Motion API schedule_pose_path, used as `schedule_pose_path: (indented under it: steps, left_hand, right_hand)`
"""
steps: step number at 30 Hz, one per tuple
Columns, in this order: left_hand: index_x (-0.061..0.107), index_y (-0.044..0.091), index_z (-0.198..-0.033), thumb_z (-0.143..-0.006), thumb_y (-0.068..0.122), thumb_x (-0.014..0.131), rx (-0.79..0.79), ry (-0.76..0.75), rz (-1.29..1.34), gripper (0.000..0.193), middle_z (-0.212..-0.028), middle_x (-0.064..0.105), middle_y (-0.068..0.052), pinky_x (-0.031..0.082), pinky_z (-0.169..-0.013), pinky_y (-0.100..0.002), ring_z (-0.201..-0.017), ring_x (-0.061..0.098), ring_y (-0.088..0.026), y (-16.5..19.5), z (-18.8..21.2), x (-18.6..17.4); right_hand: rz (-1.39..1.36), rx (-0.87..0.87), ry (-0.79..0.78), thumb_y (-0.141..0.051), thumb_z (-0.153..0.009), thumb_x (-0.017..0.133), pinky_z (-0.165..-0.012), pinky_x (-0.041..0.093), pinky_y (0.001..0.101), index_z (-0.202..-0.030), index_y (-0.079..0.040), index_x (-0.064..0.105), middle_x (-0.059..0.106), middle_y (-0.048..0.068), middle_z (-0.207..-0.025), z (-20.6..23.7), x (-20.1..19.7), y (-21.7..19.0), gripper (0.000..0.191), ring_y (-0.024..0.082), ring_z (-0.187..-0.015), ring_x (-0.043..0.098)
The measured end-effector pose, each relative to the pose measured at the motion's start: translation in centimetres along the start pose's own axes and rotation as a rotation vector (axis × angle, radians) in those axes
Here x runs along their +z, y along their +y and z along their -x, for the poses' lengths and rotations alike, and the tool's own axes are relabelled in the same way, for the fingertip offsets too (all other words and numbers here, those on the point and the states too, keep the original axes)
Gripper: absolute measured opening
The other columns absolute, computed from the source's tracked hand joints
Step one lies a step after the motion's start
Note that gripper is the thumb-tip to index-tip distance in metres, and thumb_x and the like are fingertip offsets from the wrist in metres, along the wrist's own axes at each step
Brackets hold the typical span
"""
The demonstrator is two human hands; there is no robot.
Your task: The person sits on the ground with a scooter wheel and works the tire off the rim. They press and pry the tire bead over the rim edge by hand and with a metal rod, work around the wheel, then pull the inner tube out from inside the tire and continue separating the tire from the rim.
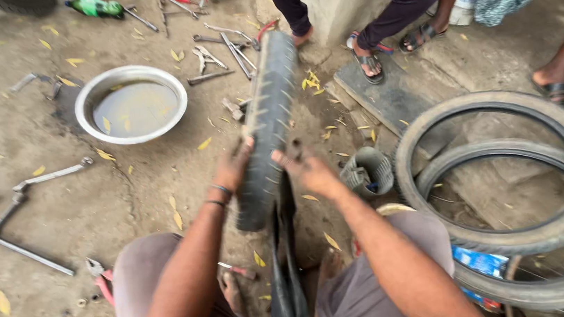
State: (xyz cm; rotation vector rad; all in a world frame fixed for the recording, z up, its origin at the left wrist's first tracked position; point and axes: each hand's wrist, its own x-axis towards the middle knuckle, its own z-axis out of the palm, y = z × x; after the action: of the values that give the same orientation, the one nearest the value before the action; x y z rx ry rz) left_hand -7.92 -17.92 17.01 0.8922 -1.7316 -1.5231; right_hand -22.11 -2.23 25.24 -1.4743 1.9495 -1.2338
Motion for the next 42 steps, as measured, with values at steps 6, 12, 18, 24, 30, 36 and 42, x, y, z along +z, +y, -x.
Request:
schedule_pose_path:
  steps: [6,12,18,24,30,36,42]
  left_hand:
    - [0.053,-0.002,-0.145,-0.103,0.051,0.044,0.070,-0.013,0.192,0.069,-0.150,0.056,-0.015,0.035,-0.116,-0.034,-0.138,0.049,-0.022,-2.1,-1.7,4.2]
    - [0.067,-0.006,-0.128,-0.109,0.051,0.044,-0.074,0.165,0.183,0.065,-0.120,0.074,-0.016,0.048,-0.104,-0.035,-0.111,0.063,-0.026,0.4,2.2,7.5]
    - [0.057,0.000,-0.130,-0.101,0.046,0.056,-0.137,-0.022,0.521,0.055,-0.111,0.070,-0.009,0.055,-0.088,-0.034,-0.098,0.067,-0.017,4.5,2.7,6.8]
    - [0.067,0.001,-0.104,-0.099,0.043,0.060,-0.213,-0.053,0.347,0.043,-0.084,0.072,-0.011,0.054,-0.058,-0.036,-0.063,0.066,-0.018,0.1,0.4,3.6]
    - [0.071,-0.003,-0.094,-0.107,0.048,0.050,0.038,-0.010,0.280,0.057,-0.083,0.072,-0.009,0.054,-0.071,-0.034,-0.074,0.064,-0.016,-3.3,0.5,7.4]
    - [0.069,-0.004,-0.112,-0.109,0.053,0.040,0.038,-0.058,0.494,0.065,-0.098,0.071,-0.006,0.052,-0.085,-0.032,-0.090,0.059,-0.012,-2.7,1.1,9.8]
    - [0.074,-0.005,-0.111,-0.103,0.062,0.041,-0.319,0.185,0.648,0.075,-0.097,0.075,-0.012,0.055,-0.082,-0.034,-0.088,0.067,-0.020,2.0,2.7,8.8]
  right_hand:
    - [0.049,-0.030,0.137,-0.051,-0.077,0.084,-0.086,0.058,0.0383,-0.114,-0.001,0.072,0.078,0.014,-0.106,-1.1,3.2,4.3,0.064,0.024,-0.098,0.076]
    - [0.003,0.092,0.141,-0.044,-0.085,0.080,-0.078,0.059,0.0369,-0.114,-0.001,0.072,0.079,0.012,-0.094,0.5,-1.3,1.7,0.052,0.019,-0.084,0.074]
    - [0.078,-0.095,0.305,-0.033,-0.097,0.076,-0.095,0.057,0.0379,-0.134,0.004,0.061,0.075,0.018,-0.116,-2.1,-3.9,-0.4,0.055,0.023,-0.106,0.074]
    - [0.217,-0.078,0.238,-0.042,-0.086,0.088,-0.104,0.050,0.0435,-0.145,0.009,0.046,0.065,0.027,-0.130,-3.2,-4.2,0.1,0.088,0.034,-0.121,0.065]
    - [0.367,-0.038,0.273,-0.052,-0.082,0.090,-0.110,0.049,0.0430,-0.141,0.010,0.049,0.064,0.030,-0.134,-6.6,-3.0,0.4,0.095,0.038,-0.126,0.065]
    - [0.395,-0.071,0.366,-0.047,-0.080,0.090,-0.111,0.044,0.0443,-0.147,0.009,0.046,0.058,0.030,-0.142,-8.2,-1.6,-1.1,0.098,0.040,-0.133,0.057]
    - [0.159,-0.256,0.216,-0.030,-0.084,0.085,-0.117,0.043,0.0433,-0.152,0.006,0.042,0.056,0.028,-0.148,-4.8,-2.0,-2.4,0.088,0.035,-0.138,0.057]
